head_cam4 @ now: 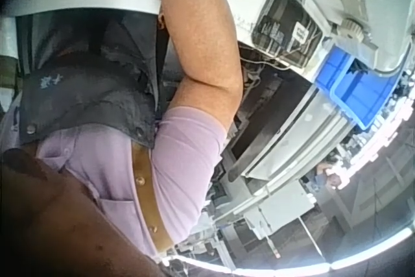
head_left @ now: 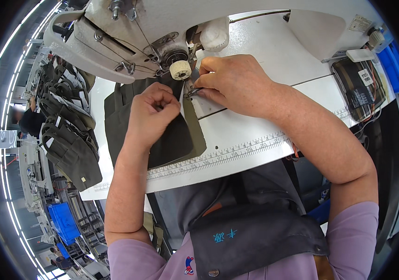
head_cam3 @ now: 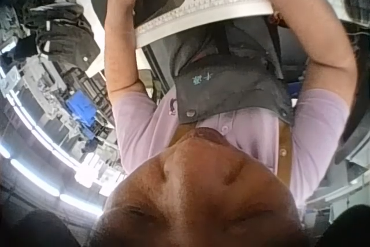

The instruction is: Sewing and trimming threads on a dark green fabric bag using an industrial sewing machine.

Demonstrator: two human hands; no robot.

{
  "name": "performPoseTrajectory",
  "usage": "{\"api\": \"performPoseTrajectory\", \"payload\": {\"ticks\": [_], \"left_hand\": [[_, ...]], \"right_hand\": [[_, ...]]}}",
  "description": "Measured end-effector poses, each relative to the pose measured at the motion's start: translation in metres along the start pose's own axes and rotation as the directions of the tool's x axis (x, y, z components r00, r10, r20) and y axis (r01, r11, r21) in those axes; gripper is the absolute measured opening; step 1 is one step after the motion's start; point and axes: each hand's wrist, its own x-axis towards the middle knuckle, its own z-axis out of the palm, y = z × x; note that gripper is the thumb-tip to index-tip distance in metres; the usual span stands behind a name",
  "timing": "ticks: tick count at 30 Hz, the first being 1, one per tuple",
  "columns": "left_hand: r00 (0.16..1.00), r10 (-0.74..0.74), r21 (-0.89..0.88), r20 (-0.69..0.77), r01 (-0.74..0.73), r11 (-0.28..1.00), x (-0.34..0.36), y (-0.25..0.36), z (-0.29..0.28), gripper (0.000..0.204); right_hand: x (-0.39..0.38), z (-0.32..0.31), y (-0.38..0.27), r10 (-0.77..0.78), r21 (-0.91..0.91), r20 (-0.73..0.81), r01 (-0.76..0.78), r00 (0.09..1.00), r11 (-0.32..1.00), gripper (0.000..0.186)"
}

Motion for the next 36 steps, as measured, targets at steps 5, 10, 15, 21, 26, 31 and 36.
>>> {"api": "performPoseTrajectory", "payload": {"ticks": [5, 10, 15, 21, 26, 31, 36], "left_hand": [[0.995, -0.092, -0.103, 0.031, 0.095, 0.99, 0.0, -0.004, -0.001, 0.011], [0.999, 0.039, -0.008, -0.035, -0.04, 0.999, -0.005, -0.004, 0.007, 0.006], [0.974, 0.198, 0.164, -0.112, -0.178, 0.97, -0.016, 0.002, 0.02, 0.006], [0.872, 0.485, 0.458, -0.063, -0.406, 0.791, -0.017, -0.002, 0.022, 0.021], [0.896, 0.444, 0.504, 0.006, -0.386, 0.773, -0.023, -0.007, 0.02, 0.025], [0.833, 0.504, 0.572, 0.228, -0.533, 0.623, -0.024, -0.006, 0.006, 0.034], [0.832, 0.488, 0.566, 0.263, -0.543, 0.62, -0.028, -0.003, 0.003, 0.038]], "right_hand": [[0.0, -0.001, -0.001, -0.019, 0.025, -0.02, 0.02, 1.0, 0.999, 0.01], [0.001, -0.001, -0.005, -0.166, -0.199, -0.009, 0.161, 0.986, 0.967, 0.008], [0.003, -0.008, -0.013, -0.189, -0.29, 0.047, 0.195, 0.981, 0.937, 0.008], [0.002, -0.01, -0.016, -0.191, -0.319, 0.062, 0.201, 0.98, 0.926, 0.007], [0.001, -0.009, -0.016, -0.187, -0.312, 0.045, 0.192, 0.981, 0.93, 0.007], [-0.003, -0.006, -0.013, -0.206, -0.293, -0.006, 0.195, 0.979, 0.936, 0.006], [-0.006, -0.003, -0.008, -0.12, -0.168, -0.021, 0.115, 0.993, 0.979, 0.011]]}}
